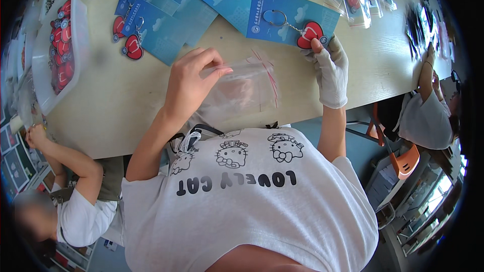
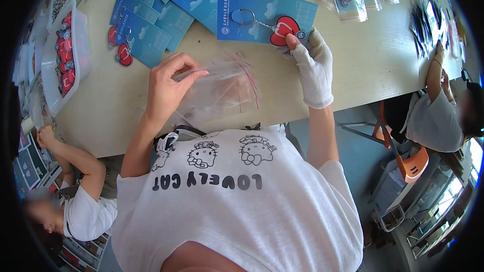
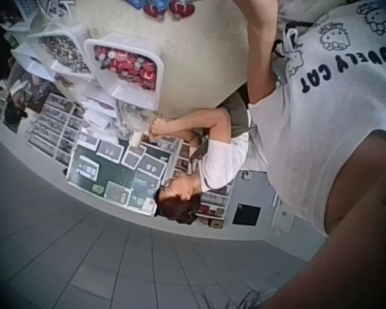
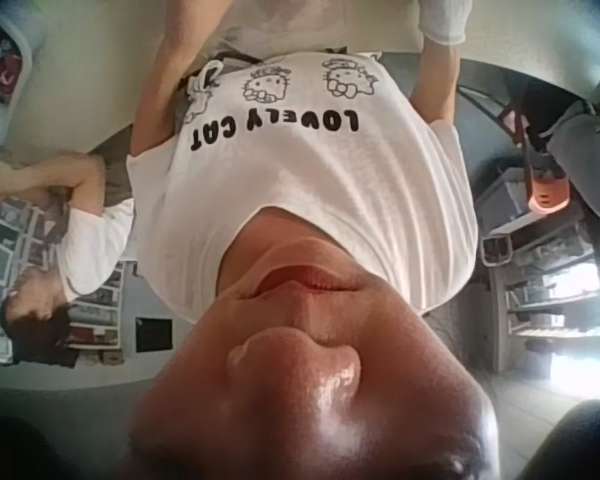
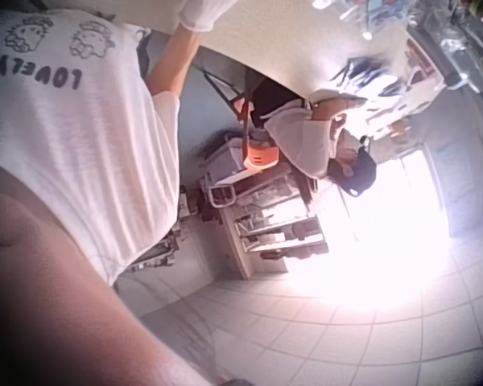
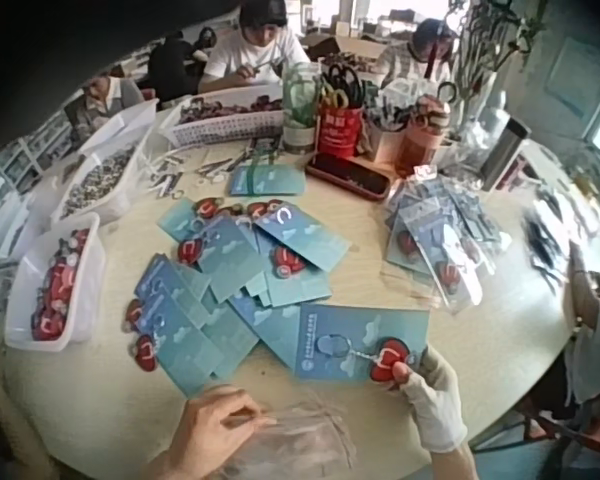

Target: The person repeatedly picks up heart-shaped keychains attached to blue cards and places them into clear plastic zip-lock bags. The person handles the items one at a time, opening the bags and inserting the keychains before setting the bags down on the table.

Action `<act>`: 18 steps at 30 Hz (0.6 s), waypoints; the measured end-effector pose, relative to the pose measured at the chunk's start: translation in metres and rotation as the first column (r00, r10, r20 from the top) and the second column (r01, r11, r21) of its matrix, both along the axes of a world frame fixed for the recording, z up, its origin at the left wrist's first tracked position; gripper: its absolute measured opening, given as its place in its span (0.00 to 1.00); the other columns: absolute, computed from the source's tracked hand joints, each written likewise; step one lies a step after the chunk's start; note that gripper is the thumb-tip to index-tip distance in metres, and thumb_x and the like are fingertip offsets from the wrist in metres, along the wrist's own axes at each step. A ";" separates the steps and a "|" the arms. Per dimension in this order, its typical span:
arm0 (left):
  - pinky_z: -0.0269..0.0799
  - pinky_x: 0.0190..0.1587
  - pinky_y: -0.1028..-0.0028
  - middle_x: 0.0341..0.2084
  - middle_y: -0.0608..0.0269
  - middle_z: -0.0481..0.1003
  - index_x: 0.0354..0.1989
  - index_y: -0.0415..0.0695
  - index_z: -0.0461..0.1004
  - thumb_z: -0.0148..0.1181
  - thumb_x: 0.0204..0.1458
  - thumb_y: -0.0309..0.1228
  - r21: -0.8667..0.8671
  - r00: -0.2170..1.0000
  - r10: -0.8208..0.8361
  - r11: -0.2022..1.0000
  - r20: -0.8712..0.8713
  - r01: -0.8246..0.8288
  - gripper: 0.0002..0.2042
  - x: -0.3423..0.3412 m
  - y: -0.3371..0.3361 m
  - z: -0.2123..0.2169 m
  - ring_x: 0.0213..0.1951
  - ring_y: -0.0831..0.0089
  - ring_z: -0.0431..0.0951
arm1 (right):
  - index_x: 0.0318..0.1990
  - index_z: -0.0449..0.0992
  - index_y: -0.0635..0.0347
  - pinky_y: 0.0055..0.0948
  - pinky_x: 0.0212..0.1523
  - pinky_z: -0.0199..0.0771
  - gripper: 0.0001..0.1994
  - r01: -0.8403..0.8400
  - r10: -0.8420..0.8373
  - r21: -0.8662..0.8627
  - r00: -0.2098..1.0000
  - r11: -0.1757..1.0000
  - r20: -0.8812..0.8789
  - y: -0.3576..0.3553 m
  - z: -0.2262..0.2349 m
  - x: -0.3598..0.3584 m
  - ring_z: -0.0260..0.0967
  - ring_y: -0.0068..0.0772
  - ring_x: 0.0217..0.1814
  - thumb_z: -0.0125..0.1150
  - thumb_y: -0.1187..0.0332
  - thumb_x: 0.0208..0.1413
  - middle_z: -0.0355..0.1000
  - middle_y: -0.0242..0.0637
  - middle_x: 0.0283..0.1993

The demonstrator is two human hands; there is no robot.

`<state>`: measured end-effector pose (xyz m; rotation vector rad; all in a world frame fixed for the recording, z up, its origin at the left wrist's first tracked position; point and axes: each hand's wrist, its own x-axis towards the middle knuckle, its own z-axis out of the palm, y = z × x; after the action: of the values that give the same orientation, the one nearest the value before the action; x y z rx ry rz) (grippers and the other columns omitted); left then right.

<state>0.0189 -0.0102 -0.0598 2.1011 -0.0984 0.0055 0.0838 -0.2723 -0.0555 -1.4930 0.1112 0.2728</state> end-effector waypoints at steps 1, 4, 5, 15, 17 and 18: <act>0.70 0.33 0.77 0.36 0.61 0.76 0.29 0.37 0.72 0.68 0.40 0.21 0.023 0.999 -0.018 1.000 0.039 0.017 0.10 0.001 0.002 -0.001 0.30 0.74 0.74 | 0.51 0.69 0.64 0.19 0.39 0.69 0.18 -0.003 0.003 -0.008 1.000 1.000 -0.003 0.000 0.000 0.000 0.70 0.17 0.35 0.60 0.65 0.56 0.73 0.32 0.41; 0.70 0.33 0.76 0.31 0.63 0.76 0.33 0.39 0.77 0.68 0.40 0.21 0.025 0.992 -0.009 1.000 0.123 0.006 0.10 0.002 0.004 -0.004 0.29 0.74 0.72 | 0.52 0.69 0.65 0.19 0.39 0.69 0.19 -0.015 0.015 -0.027 1.000 1.000 -0.004 -0.002 0.001 0.000 0.70 0.18 0.36 0.61 0.65 0.56 0.73 0.32 0.41; 0.70 0.33 0.76 0.30 0.63 0.75 0.35 0.39 0.78 0.68 0.40 0.22 0.014 0.993 -0.009 1.000 0.114 0.008 0.11 0.001 0.004 -0.005 0.28 0.74 0.72 | 0.52 0.69 0.65 0.19 0.39 0.69 0.19 -0.020 0.020 -0.032 1.000 0.999 -0.004 -0.003 0.001 -0.001 0.70 0.18 0.36 0.61 0.65 0.56 0.73 0.32 0.42; 0.69 0.36 0.80 0.27 0.67 0.75 0.40 0.37 0.78 0.64 0.45 0.18 -0.285 0.962 -0.014 0.956 -0.273 -0.067 0.12 0.001 0.010 0.004 0.31 0.82 0.73 | 0.50 0.69 0.67 0.20 0.40 0.70 0.19 0.079 -0.081 0.079 0.996 0.994 0.026 -0.009 -0.003 0.000 0.71 0.19 0.34 0.61 0.64 0.56 0.74 0.36 0.40; 0.70 0.36 0.80 0.28 0.65 0.77 0.38 0.36 0.78 0.64 0.46 0.18 -0.321 0.956 -0.045 0.946 -0.289 -0.053 0.10 0.003 0.014 0.002 0.31 0.82 0.74 | 0.51 0.68 0.68 0.20 0.39 0.70 0.19 0.130 -0.145 0.199 0.988 0.971 0.061 -0.011 -0.007 0.001 0.71 0.19 0.34 0.60 0.65 0.57 0.74 0.35 0.40; 0.71 0.36 0.80 0.28 0.65 0.77 0.37 0.36 0.78 0.64 0.46 0.18 -0.352 0.950 -0.057 0.934 -0.306 -0.057 0.08 0.004 0.015 0.001 0.31 0.81 0.75 | 0.52 0.67 0.69 0.19 0.40 0.67 0.17 0.149 -0.170 0.216 0.982 0.965 0.083 -0.010 -0.005 0.002 0.69 0.20 0.37 0.55 0.68 0.59 0.72 0.35 0.40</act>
<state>0.0227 0.0052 -0.0590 1.7128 0.0891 -0.2892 0.0856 -0.2820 -0.0610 -1.2779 0.1177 0.0750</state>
